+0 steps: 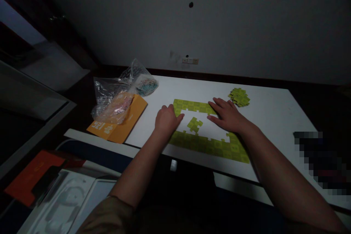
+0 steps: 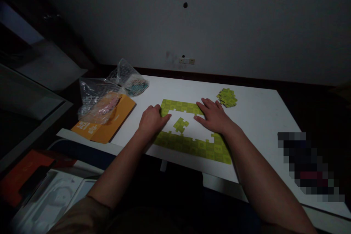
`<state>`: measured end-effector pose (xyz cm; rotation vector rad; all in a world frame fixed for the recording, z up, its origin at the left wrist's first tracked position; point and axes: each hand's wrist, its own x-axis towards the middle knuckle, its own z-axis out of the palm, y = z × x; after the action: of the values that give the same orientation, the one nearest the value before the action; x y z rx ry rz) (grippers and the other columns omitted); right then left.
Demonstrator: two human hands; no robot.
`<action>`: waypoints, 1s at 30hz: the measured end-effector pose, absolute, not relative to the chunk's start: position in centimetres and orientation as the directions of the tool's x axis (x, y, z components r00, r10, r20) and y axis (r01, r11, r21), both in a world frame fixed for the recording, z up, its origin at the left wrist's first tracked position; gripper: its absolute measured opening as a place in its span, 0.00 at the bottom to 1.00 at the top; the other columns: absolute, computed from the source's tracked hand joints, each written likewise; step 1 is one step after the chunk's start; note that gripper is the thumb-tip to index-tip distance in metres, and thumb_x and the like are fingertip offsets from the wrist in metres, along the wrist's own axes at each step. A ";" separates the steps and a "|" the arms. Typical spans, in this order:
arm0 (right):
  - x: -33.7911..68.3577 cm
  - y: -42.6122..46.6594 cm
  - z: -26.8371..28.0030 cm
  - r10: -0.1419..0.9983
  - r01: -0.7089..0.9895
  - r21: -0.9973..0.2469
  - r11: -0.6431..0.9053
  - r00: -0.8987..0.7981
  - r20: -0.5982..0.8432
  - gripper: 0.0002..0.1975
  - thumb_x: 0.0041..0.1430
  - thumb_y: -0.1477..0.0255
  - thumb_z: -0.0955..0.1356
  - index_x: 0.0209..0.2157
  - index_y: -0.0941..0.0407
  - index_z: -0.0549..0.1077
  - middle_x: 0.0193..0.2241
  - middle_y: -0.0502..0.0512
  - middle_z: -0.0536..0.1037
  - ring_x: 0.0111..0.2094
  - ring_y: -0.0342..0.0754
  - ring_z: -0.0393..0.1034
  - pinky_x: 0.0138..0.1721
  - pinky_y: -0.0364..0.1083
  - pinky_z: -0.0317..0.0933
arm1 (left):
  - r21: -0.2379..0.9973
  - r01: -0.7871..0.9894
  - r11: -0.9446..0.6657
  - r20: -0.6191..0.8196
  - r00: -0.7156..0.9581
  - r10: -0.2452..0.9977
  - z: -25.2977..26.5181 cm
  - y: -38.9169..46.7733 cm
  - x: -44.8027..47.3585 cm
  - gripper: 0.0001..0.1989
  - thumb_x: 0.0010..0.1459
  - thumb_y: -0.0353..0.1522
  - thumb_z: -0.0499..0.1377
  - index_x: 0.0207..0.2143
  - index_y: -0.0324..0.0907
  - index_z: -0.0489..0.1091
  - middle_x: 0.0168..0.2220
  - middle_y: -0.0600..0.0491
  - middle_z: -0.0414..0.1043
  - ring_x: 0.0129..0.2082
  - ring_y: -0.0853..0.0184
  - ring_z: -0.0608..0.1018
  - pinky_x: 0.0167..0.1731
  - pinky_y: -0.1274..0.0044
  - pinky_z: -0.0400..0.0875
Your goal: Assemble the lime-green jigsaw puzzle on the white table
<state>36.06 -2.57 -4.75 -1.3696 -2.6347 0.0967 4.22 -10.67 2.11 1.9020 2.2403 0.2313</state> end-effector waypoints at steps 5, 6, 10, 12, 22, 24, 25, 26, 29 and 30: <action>36.1 -2.6 -4.5 0.821 0.811 -0.128 0.571 -0.562 0.100 0.45 0.76 0.39 0.58 0.80 0.54 0.64 0.80 0.70 0.60 0.80 0.76 0.56 0.77 0.80 0.50 | 0.277 0.949 0.150 -0.031 -0.147 0.989 1.7 -10.4 4.2 0.28 0.71 0.52 0.66 0.55 0.35 0.78 0.50 0.31 0.81 0.51 0.43 0.83 0.53 0.60 0.74; 36.1 -2.6 -4.5 0.822 0.812 -0.129 0.569 -0.561 0.095 0.45 0.76 0.39 0.58 0.80 0.54 0.64 0.81 0.70 0.60 0.80 0.76 0.56 0.77 0.80 0.50 | 0.282 0.947 0.151 -0.029 -0.149 0.988 1.6 -10.4 4.2 0.28 0.71 0.51 0.66 0.55 0.36 0.78 0.50 0.31 0.81 0.51 0.43 0.83 0.53 0.60 0.75; 36.1 -2.6 -4.4 0.822 0.811 -0.133 0.570 -0.562 0.095 0.45 0.76 0.39 0.58 0.80 0.54 0.64 0.80 0.70 0.60 0.80 0.77 0.56 0.77 0.81 0.50 | 0.303 0.939 0.163 -0.027 -0.162 0.986 1.4 -10.1 4.0 0.28 0.69 0.51 0.68 0.55 0.36 0.78 0.50 0.32 0.81 0.50 0.44 0.82 0.52 0.59 0.75; 36.1 -2.6 -4.5 0.820 0.809 -0.133 0.573 -0.563 0.106 0.45 0.76 0.39 0.58 0.80 0.53 0.64 0.80 0.70 0.61 0.79 0.76 0.57 0.76 0.81 0.51 | 0.309 0.937 0.160 -0.026 -0.160 0.987 1.4 -9.9 4.0 0.29 0.68 0.52 0.69 0.55 0.35 0.78 0.50 0.32 0.81 0.50 0.43 0.82 0.53 0.58 0.75; 36.2 -2.5 -4.8 0.817 0.802 -0.155 0.577 -0.564 0.122 0.45 0.76 0.38 0.58 0.80 0.53 0.65 0.80 0.70 0.60 0.80 0.77 0.56 0.76 0.82 0.50 | 0.257 0.965 -0.056 -0.010 0.061 0.998 1.7 -12.2 1.2 0.31 0.72 0.51 0.66 0.70 0.46 0.73 0.59 0.39 0.72 0.55 0.48 0.80 0.57 0.62 0.76; 36.2 -2.5 -4.9 0.818 0.802 -0.161 0.576 -0.561 0.130 0.45 0.76 0.38 0.58 0.80 0.51 0.64 0.80 0.69 0.61 0.79 0.77 0.56 0.76 0.82 0.49 | 0.235 0.969 -0.081 -0.022 0.088 0.996 2.2 -12.9 0.7 0.30 0.75 0.49 0.62 0.72 0.46 0.71 0.58 0.39 0.73 0.55 0.49 0.80 0.56 0.62 0.76; 36.2 -2.5 -5.0 0.818 0.802 -0.161 0.575 -0.561 0.130 0.45 0.75 0.38 0.59 0.80 0.51 0.63 0.80 0.68 0.61 0.79 0.77 0.56 0.76 0.82 0.49 | 0.229 0.970 -0.082 -0.015 0.087 0.996 2.4 -13.2 0.9 0.29 0.77 0.47 0.61 0.73 0.44 0.69 0.59 0.39 0.73 0.55 0.50 0.80 0.55 0.63 0.76; 36.3 -2.5 -5.0 0.818 0.802 -0.160 0.575 -0.561 0.127 0.45 0.75 0.38 0.59 0.80 0.51 0.63 0.80 0.68 0.61 0.79 0.77 0.56 0.76 0.82 0.49 | 0.223 0.971 -0.085 -0.001 0.087 0.996 2.7 -13.4 1.3 0.29 0.77 0.45 0.59 0.73 0.43 0.68 0.59 0.39 0.73 0.55 0.50 0.80 0.55 0.63 0.76; 36.2 -2.5 -4.9 0.822 0.808 -0.155 0.569 -0.556 0.120 0.45 0.75 0.38 0.59 0.80 0.52 0.64 0.80 0.69 0.61 0.80 0.77 0.56 0.76 0.81 0.50 | 0.191 0.970 -0.153 0.027 0.150 0.988 3.1 -14.0 4.5 0.24 0.76 0.44 0.61 0.66 0.40 0.73 0.58 0.39 0.75 0.57 0.50 0.79 0.57 0.62 0.75; 36.2 -2.5 -4.8 0.824 0.809 -0.154 0.567 -0.555 0.117 0.45 0.75 0.38 0.59 0.80 0.52 0.64 0.80 0.69 0.61 0.80 0.77 0.56 0.76 0.81 0.50 | 0.197 0.968 -0.155 0.026 0.153 0.988 3.0 -14.1 6.0 0.22 0.76 0.45 0.61 0.61 0.40 0.75 0.56 0.39 0.76 0.57 0.49 0.79 0.57 0.62 0.75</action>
<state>36.19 -2.55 -4.85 -1.3801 -2.6219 0.1218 5.98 -14.07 3.04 2.2798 1.9497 0.2236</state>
